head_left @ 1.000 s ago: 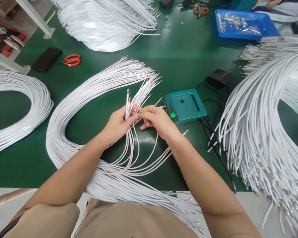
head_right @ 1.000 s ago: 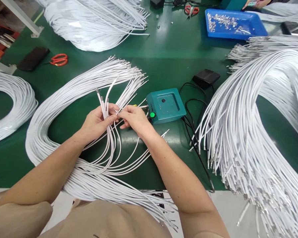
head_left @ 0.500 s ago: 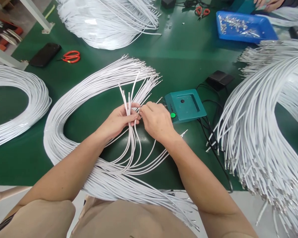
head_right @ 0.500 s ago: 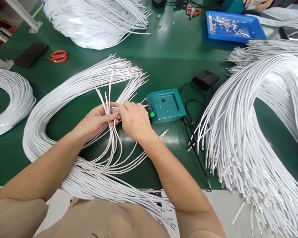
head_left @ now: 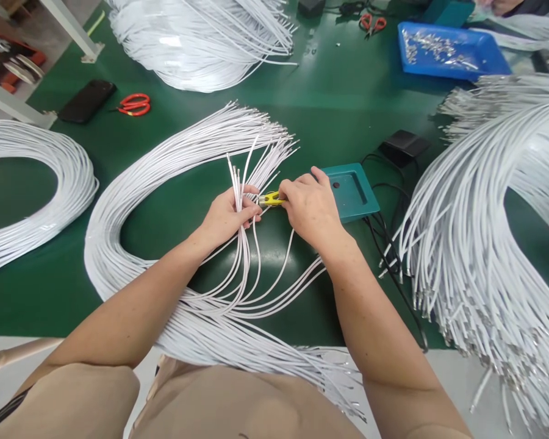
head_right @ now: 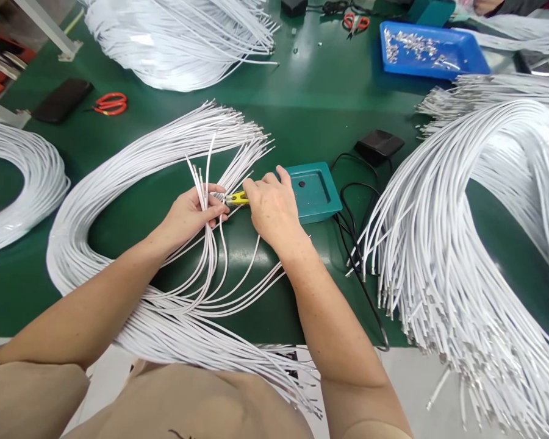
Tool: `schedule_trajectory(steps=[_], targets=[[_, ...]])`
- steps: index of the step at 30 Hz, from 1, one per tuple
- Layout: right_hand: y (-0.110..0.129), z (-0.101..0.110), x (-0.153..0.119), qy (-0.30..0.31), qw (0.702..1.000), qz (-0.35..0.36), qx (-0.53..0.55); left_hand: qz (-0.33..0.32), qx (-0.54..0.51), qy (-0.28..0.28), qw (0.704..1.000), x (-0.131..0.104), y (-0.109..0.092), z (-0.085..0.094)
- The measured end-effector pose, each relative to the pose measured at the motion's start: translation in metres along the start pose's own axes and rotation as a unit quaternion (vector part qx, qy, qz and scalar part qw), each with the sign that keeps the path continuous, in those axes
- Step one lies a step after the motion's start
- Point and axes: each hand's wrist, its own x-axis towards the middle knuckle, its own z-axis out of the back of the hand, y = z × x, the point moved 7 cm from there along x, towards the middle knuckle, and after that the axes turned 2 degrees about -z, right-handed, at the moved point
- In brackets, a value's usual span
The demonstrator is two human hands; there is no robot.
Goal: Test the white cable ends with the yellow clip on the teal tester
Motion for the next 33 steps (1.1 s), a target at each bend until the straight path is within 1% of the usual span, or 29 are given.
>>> schedule_trajectory(steps=[6,11,14,16,18,20,21,24,28,30,31,33], targets=[[-0.002,0.001,0.002,-0.020,1.000,0.002,-0.017,0.014,0.032,-0.022,0.999,0.001,0.001,0.003],[-0.002,-0.003,0.002,-0.005,1.000,-0.009,0.000,0.017,0.063,-0.029,0.997,0.002,0.003,0.002],[-0.002,0.000,0.000,0.005,1.000,-0.014,0.007,0.014,0.071,-0.024,0.997,0.003,0.004,0.001],[-0.010,0.007,-0.003,-0.024,0.998,-0.050,-0.007,0.016,0.070,-0.021,0.997,0.002,0.004,0.001],[-0.023,0.014,-0.007,-0.063,0.990,-0.120,-0.031,0.019,0.071,-0.017,0.997,0.002,0.004,0.001],[-0.035,0.014,-0.011,-0.076,0.981,-0.173,-0.051,0.025,0.072,-0.014,0.997,0.002,0.003,0.001],[-0.038,0.012,-0.012,-0.072,0.979,-0.182,-0.055,0.029,0.071,-0.014,0.997,0.001,0.003,0.001],[-0.040,0.007,-0.012,-0.070,0.981,-0.172,-0.056,0.041,0.059,-0.017,0.997,-0.001,0.002,0.005],[-0.031,0.017,-0.011,-0.104,0.982,-0.156,-0.025,0.027,0.046,-0.038,0.998,-0.004,-0.002,0.017],[-0.017,0.024,-0.009,-0.106,0.986,-0.125,0.028,0.025,0.023,-0.043,0.998,-0.005,-0.002,0.022],[-0.008,0.027,-0.008,-0.096,0.988,-0.099,0.062,0.028,0.002,-0.041,0.999,-0.005,-0.001,0.023],[0.018,0.029,-0.007,-0.057,0.989,-0.033,0.129,0.043,-0.053,-0.031,0.997,-0.005,0.002,0.023]])
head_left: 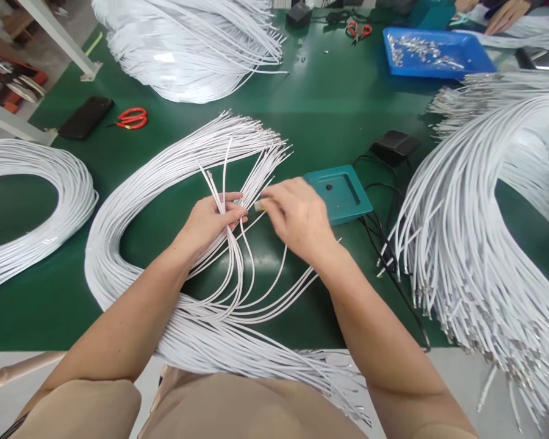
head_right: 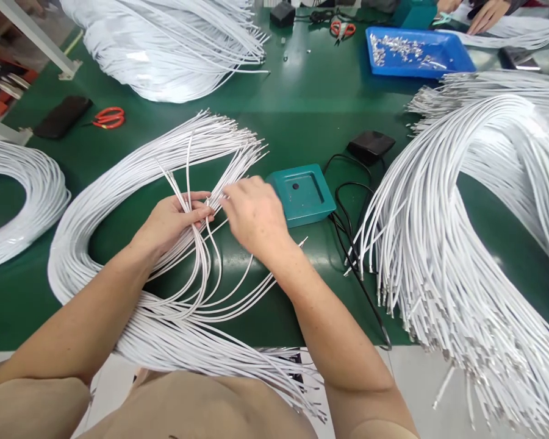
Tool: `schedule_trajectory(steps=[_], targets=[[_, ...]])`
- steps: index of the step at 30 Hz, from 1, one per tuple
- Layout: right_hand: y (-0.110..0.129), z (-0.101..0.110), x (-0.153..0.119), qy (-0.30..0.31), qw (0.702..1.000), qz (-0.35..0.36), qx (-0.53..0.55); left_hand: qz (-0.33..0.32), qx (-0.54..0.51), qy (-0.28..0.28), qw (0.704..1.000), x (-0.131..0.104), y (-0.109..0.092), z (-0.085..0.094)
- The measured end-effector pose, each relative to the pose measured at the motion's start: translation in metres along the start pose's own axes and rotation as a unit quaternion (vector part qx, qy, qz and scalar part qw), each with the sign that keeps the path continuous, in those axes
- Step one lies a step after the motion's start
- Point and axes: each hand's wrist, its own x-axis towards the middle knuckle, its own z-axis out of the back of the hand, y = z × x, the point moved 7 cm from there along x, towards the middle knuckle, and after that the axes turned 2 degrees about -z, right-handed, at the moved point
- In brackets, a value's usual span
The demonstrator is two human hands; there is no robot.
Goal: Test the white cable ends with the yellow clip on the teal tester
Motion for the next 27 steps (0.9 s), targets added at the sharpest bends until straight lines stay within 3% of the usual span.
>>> schedule_trajectory(steps=[4,7,12,20,27], targets=[[0.048,-0.016,-0.010,0.111,0.986,0.113,0.046,0.014,-0.093,0.018,0.995,-0.001,0.002,-0.005],[0.064,-0.031,-0.019,0.170,0.976,0.135,0.029,0.006,-0.112,0.024,0.993,-0.003,-0.002,-0.008],[0.071,-0.046,-0.028,0.205,0.970,0.130,-0.003,-0.003,-0.070,0.042,0.997,-0.005,-0.006,-0.010],[0.078,-0.047,-0.047,0.276,0.952,0.122,-0.052,-0.060,-0.086,0.037,0.994,-0.009,-0.008,-0.013],[0.070,-0.044,-0.075,0.284,0.951,0.063,-0.105,0.000,-0.108,0.088,0.990,-0.013,-0.003,-0.020]])
